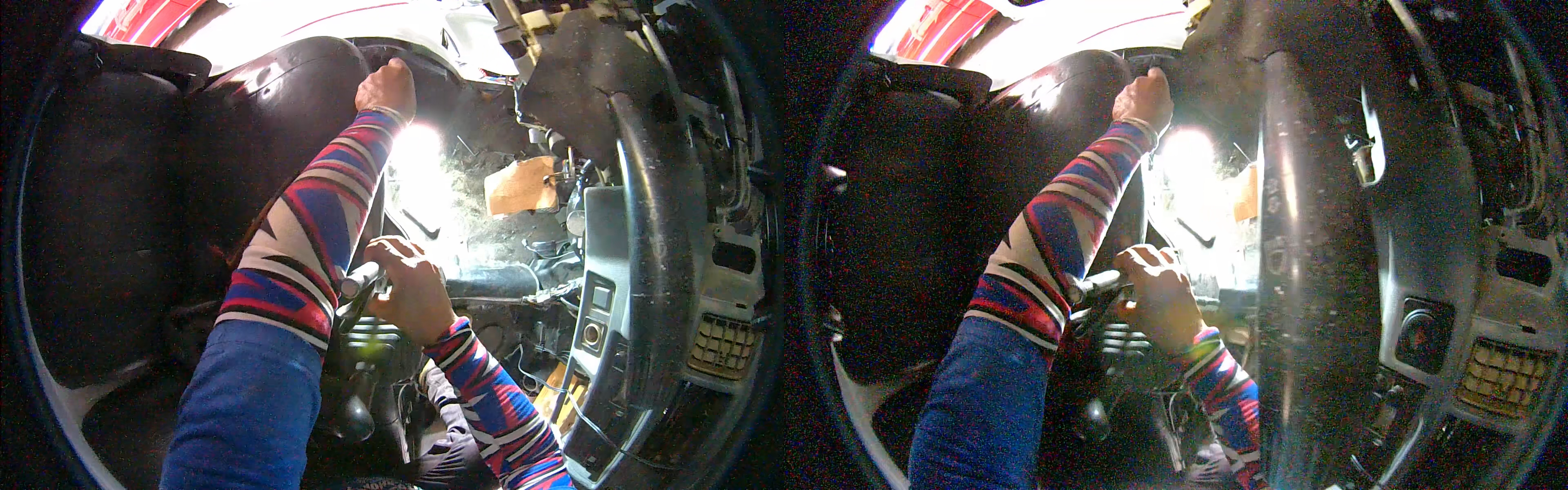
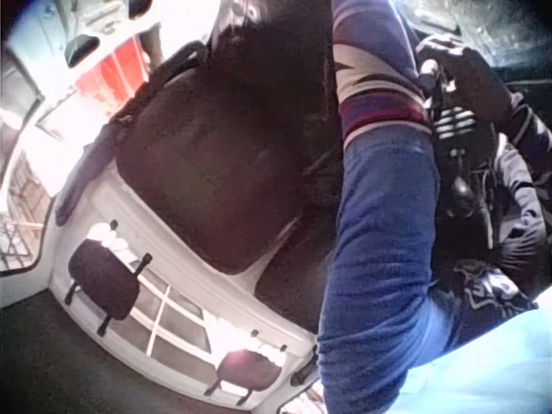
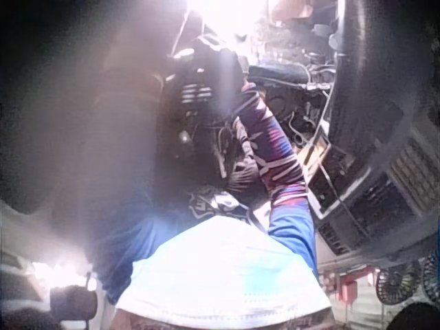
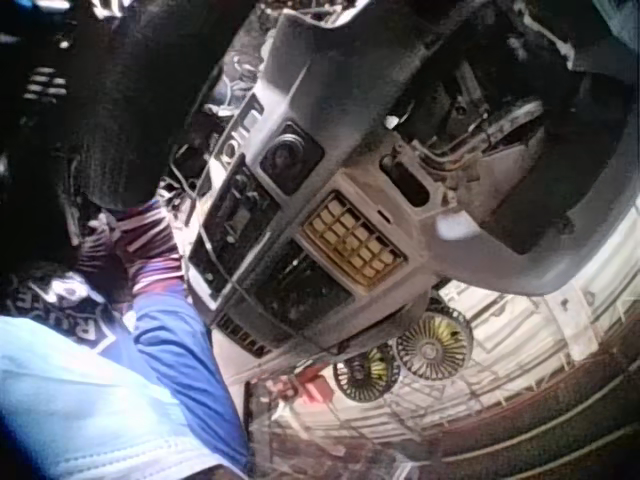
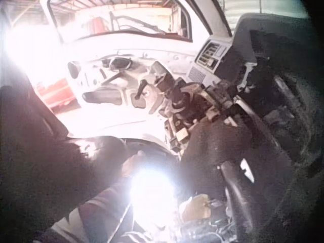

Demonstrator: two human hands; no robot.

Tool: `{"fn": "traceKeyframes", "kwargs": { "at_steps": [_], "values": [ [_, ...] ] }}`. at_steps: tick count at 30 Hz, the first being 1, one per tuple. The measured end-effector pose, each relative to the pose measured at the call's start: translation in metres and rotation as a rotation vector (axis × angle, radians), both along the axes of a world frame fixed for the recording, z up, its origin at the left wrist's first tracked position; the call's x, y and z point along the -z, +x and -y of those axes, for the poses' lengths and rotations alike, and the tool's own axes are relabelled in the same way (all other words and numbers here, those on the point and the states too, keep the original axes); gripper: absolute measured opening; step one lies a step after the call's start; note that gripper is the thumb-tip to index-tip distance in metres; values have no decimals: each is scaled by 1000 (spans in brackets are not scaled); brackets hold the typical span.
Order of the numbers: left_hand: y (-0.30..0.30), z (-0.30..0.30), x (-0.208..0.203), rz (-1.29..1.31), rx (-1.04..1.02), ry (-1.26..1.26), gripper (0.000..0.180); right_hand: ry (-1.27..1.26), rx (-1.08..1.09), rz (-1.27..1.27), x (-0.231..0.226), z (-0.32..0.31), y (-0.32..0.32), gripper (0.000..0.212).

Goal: The person handles pliers and a small red tool, then moves to a white van and works on interior wiring near the dashboard using a flashlight. The person manipulates wires and components inside the vehicle's cabin.

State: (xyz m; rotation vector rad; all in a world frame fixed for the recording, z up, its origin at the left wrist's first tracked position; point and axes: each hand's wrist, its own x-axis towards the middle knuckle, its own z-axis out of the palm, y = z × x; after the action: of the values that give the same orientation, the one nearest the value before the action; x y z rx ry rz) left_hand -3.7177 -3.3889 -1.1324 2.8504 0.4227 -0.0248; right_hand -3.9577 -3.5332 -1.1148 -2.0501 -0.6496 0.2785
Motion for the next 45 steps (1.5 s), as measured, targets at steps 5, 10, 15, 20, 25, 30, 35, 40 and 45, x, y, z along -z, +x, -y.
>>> {"fn": "traceKeyframes", "kwargs": {
  "at_steps": [5, 10, 15, 20, 25, 30, 35, 40, 45],
  "values": [
    [-10, -15, 11, 29, 104, -34, 27, 54, 23, 94, 8, -6, -6, 54],
    [-25, -29, 37, 243, 149, 13, 26, 74, 41, -88, 20, -6, -21, 44],
    [-74, -51, 32, 402, 316, -42, 24, 212, 109, -323, 27, -2, -32, 32],
    [-146, -75, -8, 309, 590, -473, 30, 209, 94, -201, 28, -11, -32, 28],
    [-150, -87, -24, 296, 629, -590, 37, 233, 85, -156, 20, -16, -42, 29],
    [-88, -55, -7, 229, 328, 155, 42, 49, 92, -52, 8, -13, -34, 39],
    [-37, -27, 21, 87, 337, 512, 35, 35, 91, -218, 4, -13, -15, 38],
    [-26, -30, 32, 21, 432, 621, 20, 96, 65, -81, 7, -5, -8, 37],
    [-56, -49, -20, 230, 324, 131, 30, 138, 74, -40, 13, -6, -12, 38]
  ]
}}
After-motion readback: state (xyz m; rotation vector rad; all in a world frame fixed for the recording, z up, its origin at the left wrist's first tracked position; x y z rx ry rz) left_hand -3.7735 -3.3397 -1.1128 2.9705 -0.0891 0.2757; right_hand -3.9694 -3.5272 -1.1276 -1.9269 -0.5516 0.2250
